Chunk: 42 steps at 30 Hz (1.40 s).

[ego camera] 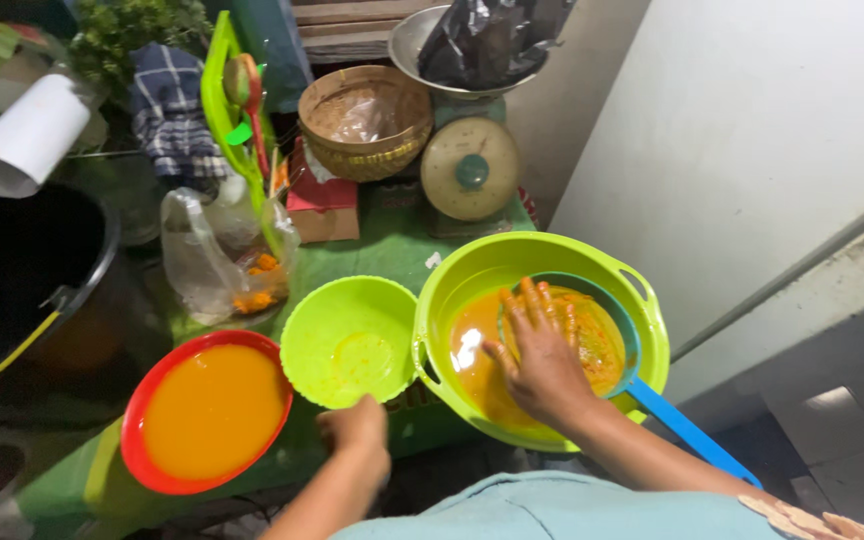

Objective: The person pours an orange puree through a blue strainer into a red bowl, using a green scoop to transfer liquid from a green basin. They repeatedly press the pulp in the strainer with their hand to extract juice, then rinse the strainer and scoop with water from the basin. The process continues with multiple scoops and hand presses.

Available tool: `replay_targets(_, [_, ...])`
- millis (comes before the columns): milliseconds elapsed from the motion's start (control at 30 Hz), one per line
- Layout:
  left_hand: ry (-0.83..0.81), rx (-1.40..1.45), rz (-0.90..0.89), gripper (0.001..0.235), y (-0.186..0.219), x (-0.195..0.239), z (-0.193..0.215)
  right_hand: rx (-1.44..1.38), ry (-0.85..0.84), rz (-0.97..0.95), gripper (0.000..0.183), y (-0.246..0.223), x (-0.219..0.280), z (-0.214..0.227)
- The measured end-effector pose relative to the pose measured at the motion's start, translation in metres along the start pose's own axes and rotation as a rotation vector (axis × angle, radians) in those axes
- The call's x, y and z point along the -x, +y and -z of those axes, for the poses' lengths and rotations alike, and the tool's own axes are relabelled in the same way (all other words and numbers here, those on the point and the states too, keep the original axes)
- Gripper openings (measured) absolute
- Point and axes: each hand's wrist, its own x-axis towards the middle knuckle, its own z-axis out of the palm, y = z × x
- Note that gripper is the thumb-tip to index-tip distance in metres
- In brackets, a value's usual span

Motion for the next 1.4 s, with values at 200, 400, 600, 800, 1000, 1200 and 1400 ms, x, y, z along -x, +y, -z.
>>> replay_targets(200, [-0.328,-0.524,-1.163,0.055,0.036,0.078,-0.02,0.08,-0.132,0.063,0.05,0.024,0.028,0.018])
replay_targets(400, [-0.848,-1.409,-1.361,0.109,0.105,0.079,-0.012,0.018,-0.404,0.188,0.068,0.03,0.054,0.006])
replay_targets(600, [-0.895,-1.494,-1.58,0.053,0.078,0.063,-0.02,0.115,-0.368,0.304,0.04,0.053,0.048,-0.019])
replay_targets(800, [-0.888,-1.334,-1.632,0.032,0.061,0.065,-0.028,0.238,-0.328,0.378,0.019,0.07,0.053,-0.024])
replay_targets(1000, [-0.863,-1.296,-1.658,0.022,0.05,0.094,-0.033,0.23,-0.406,0.258,0.022,0.089,0.057,-0.009])
replay_targets(1200, [-0.853,-1.274,-1.624,0.027,0.045,0.111,-0.036,0.279,-0.475,0.185,0.019,0.086,0.056,0.012])
replay_targets(1400, [-0.518,-0.377,-1.487,0.033,0.052,0.081,-0.023,0.16,-0.492,0.088,0.035,0.068,0.042,0.039])
